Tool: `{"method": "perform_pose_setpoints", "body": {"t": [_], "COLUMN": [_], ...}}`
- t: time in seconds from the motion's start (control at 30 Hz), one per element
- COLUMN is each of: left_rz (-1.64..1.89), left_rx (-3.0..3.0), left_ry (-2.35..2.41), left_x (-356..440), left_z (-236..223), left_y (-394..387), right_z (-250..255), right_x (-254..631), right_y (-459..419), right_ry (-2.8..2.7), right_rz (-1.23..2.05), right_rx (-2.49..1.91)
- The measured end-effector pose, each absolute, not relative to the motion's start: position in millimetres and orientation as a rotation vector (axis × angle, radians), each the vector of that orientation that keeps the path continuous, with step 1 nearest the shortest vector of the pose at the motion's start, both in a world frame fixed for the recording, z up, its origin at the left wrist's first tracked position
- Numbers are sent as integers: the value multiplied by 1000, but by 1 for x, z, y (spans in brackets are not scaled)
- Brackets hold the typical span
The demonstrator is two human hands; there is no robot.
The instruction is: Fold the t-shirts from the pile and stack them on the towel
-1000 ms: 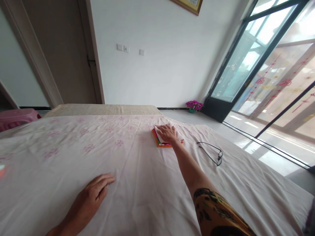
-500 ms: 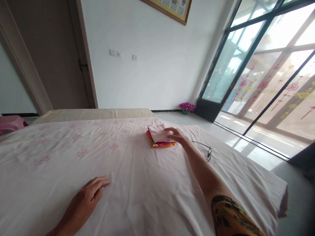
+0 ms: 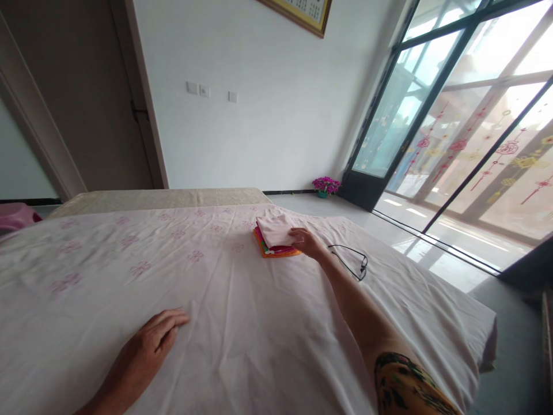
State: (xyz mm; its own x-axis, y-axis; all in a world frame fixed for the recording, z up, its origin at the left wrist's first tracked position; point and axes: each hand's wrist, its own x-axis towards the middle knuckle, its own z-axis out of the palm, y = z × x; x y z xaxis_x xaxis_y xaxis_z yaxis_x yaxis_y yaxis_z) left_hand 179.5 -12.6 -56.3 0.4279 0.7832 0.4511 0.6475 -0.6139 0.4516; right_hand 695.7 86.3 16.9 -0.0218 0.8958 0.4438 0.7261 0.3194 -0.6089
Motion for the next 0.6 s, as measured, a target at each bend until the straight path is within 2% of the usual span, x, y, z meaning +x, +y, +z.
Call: {"method": "perform_pose_setpoints", "body": {"t": [0.4,0.6], "left_rz": [900,919], "left_rx": [2454,2423], "left_ry": [1267,1276], "left_x": [179,181], "left_z": [-58,-53], "left_y": [-14,-16], "right_z": [16,16], "right_x": [690,681], "right_y": [83,86], "right_ry": [-1526,-1455], "right_rz": [641,572], "right_rx": [-1333,-1420]}}
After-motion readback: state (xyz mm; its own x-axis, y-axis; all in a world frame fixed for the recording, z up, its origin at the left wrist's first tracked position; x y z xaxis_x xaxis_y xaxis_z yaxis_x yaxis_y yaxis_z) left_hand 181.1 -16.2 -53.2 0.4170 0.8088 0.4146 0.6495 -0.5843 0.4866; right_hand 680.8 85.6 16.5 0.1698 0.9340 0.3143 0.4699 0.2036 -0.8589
